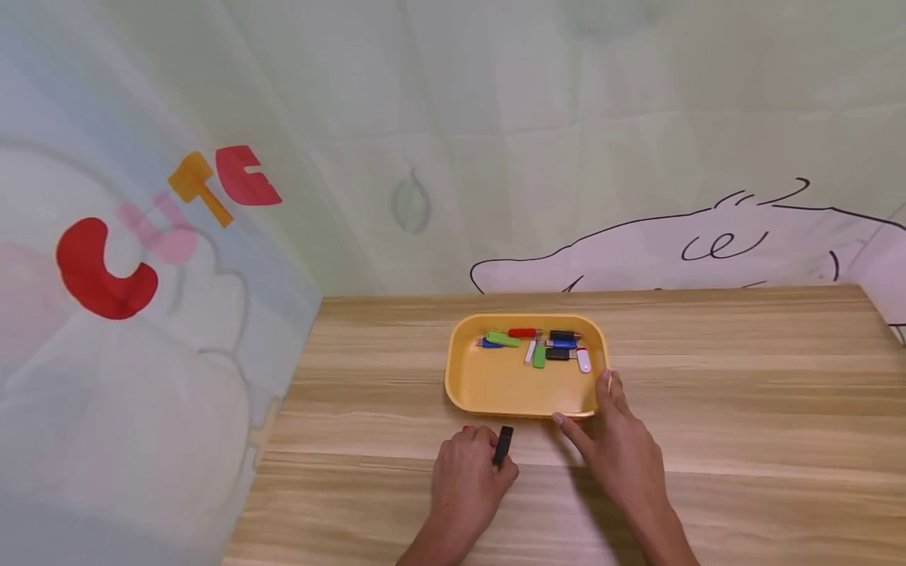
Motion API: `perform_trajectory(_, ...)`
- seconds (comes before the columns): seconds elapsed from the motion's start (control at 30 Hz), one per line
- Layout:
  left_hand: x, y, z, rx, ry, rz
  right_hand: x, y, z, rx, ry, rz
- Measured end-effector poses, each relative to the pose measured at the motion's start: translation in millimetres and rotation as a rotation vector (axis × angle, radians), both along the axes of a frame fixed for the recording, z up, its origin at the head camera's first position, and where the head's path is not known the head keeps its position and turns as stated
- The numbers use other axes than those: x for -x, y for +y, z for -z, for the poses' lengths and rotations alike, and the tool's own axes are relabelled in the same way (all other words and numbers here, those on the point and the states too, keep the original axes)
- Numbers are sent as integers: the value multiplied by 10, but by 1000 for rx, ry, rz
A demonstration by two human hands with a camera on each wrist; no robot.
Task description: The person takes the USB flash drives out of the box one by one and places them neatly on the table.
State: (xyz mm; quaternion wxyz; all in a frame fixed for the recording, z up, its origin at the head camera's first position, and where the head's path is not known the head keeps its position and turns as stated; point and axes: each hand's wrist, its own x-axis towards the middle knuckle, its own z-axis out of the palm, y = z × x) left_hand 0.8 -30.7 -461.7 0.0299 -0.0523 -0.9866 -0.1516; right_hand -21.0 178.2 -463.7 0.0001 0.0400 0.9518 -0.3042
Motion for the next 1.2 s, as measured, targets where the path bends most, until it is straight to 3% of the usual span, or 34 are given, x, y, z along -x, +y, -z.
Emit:
perform_trajectory(0.7,-3,72,38,71,5,-22,-1,7,11,-11,23,-1)
perform_trajectory(0.97,-7,115,35,116,-40,-62,2,8,1,-11,9,-8)
perform_trajectory(1.2,-39,136,61,164,31,-69,-7,3,-8,-11,-4,-7)
